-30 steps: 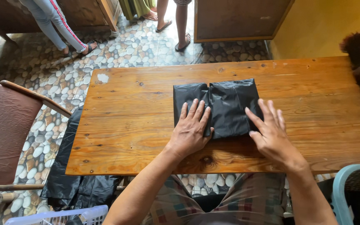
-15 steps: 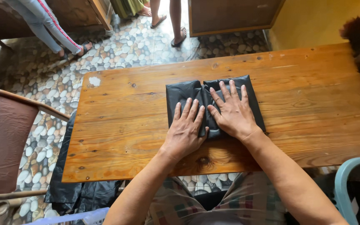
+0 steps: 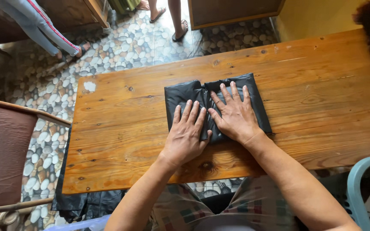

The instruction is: The person uses a feather duster to brush a large black plastic sheet on a wooden table. They then fold the sheet multiple times into a compact rectangular bundle, smoothing it with their hands.

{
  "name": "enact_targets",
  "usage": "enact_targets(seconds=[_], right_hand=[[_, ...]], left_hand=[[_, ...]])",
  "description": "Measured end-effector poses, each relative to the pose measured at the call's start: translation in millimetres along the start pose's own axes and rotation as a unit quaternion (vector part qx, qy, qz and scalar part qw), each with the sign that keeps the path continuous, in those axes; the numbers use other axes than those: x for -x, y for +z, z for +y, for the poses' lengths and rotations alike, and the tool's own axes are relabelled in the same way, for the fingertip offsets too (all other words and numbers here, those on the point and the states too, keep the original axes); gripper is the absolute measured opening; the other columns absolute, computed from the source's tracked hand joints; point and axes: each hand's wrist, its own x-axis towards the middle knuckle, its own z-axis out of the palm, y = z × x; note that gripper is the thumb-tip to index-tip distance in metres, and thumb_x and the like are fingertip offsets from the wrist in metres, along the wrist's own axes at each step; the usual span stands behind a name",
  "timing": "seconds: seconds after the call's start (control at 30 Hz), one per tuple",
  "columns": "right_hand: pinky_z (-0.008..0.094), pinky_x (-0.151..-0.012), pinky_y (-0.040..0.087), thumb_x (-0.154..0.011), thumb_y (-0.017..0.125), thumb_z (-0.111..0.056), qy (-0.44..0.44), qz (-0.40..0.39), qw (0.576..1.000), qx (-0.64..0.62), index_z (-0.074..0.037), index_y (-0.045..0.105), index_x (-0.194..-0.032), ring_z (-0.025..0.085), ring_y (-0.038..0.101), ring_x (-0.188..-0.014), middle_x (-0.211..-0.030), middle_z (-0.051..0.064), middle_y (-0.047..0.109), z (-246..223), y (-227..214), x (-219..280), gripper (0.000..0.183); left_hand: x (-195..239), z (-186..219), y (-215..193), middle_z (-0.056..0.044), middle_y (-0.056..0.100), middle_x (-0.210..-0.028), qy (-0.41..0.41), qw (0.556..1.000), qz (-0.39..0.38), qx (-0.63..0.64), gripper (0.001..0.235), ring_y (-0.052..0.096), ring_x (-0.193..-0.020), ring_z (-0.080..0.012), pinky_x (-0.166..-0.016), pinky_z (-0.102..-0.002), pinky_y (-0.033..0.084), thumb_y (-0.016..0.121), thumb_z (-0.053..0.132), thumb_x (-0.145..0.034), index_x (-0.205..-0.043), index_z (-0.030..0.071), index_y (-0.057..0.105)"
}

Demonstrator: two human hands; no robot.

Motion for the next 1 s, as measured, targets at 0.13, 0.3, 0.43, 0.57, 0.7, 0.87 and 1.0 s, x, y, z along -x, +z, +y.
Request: enact_targets(seconds=[0.13,0.3,0.43,0.57,0.7,0.87,1.0], right_hand=[[0.067,-0.121,0.016,-0.105,0.034,-0.057,0.001,0.02,1.0,-0.014,-0.021,0.048,-0.156,0.044,0.031,-0.152,-0.159,0.02,0.045,1,1,0,0.064],[0.073,-0.118,0.018,-0.1,0.042,-0.057,-0.002,0.012,1.0,-0.027,-0.027,0.047,-0.156,0.047,0.03,-0.151,-0.161,0.017,0.043,1,2,-15,0.063],[0.07,-0.12,0.016,-0.105,0.036,-0.047,-0.015,-0.003,0.999,-0.042,-0.024,0.048,-0.156,0.041,0.027,-0.154,-0.163,0.013,0.042,-14,2,-25,0.057],[0.07,-0.121,0.011,-0.105,0.031,-0.042,-0.015,-0.026,0.999,-0.026,-0.022,0.046,-0.157,0.039,0.027,-0.155,-0.164,0.011,0.042,-14,15,-26,0.058],[0.07,-0.121,0.011,-0.104,0.033,-0.042,-0.019,-0.01,1.0,-0.021,-0.021,0.046,-0.157,0.04,0.029,-0.154,-0.163,0.012,0.043,-15,14,-23,0.059],[0.069,-0.121,0.008,-0.108,0.034,-0.033,0.001,0.045,0.984,-0.172,-0.014,0.037,-0.161,0.038,0.026,-0.154,-0.166,0.014,0.036,-13,-11,-13,0.057],[0.066,-0.12,0.019,-0.107,0.044,-0.03,0.051,0.073,0.964,-0.252,-0.012,0.04,-0.159,0.035,0.037,-0.148,-0.157,0.016,0.045,19,-56,29,0.055]], left_hand=[[1,-3,-3,-0.029,0.039,-0.159,0.005,1.0,-0.008,0.02,0.084,0.026,-0.154,-0.0437,-0.124,-0.06,0.011,0.052,0.059,-0.094,-0.153,0.0,0.043],[4,0,1,-0.029,0.039,-0.158,0.005,1.0,0.022,0.007,0.084,0.027,-0.154,-0.0435,-0.124,-0.06,0.013,0.054,0.058,-0.095,-0.154,-0.001,0.042],[2,-2,3,-0.028,0.041,-0.157,0.01,0.999,0.036,-0.003,0.082,0.028,-0.153,-0.0424,-0.124,-0.059,0.014,0.054,0.056,-0.094,-0.153,0.0,0.044],[5,-1,3,-0.028,0.042,-0.157,0.01,0.999,0.053,0.004,0.081,0.03,-0.153,-0.0422,-0.124,-0.058,0.014,0.054,0.054,-0.093,-0.152,-0.002,0.044],[6,-2,7,-0.028,0.042,-0.157,0.009,0.998,0.056,0.01,0.085,0.03,-0.153,-0.0417,-0.124,-0.058,0.014,0.054,0.055,-0.092,-0.153,-0.003,0.042],[4,-3,16,-0.027,0.043,-0.158,0.005,0.999,0.042,-0.005,0.084,0.029,-0.154,-0.0411,-0.125,-0.059,0.014,0.052,0.056,-0.092,-0.151,-0.003,0.046],[5,-4,15,-0.026,0.042,-0.158,0.003,0.999,0.048,-0.005,0.084,0.028,-0.154,-0.0401,-0.125,-0.059,0.014,0.051,0.057,-0.093,-0.151,-0.002,0.046]])
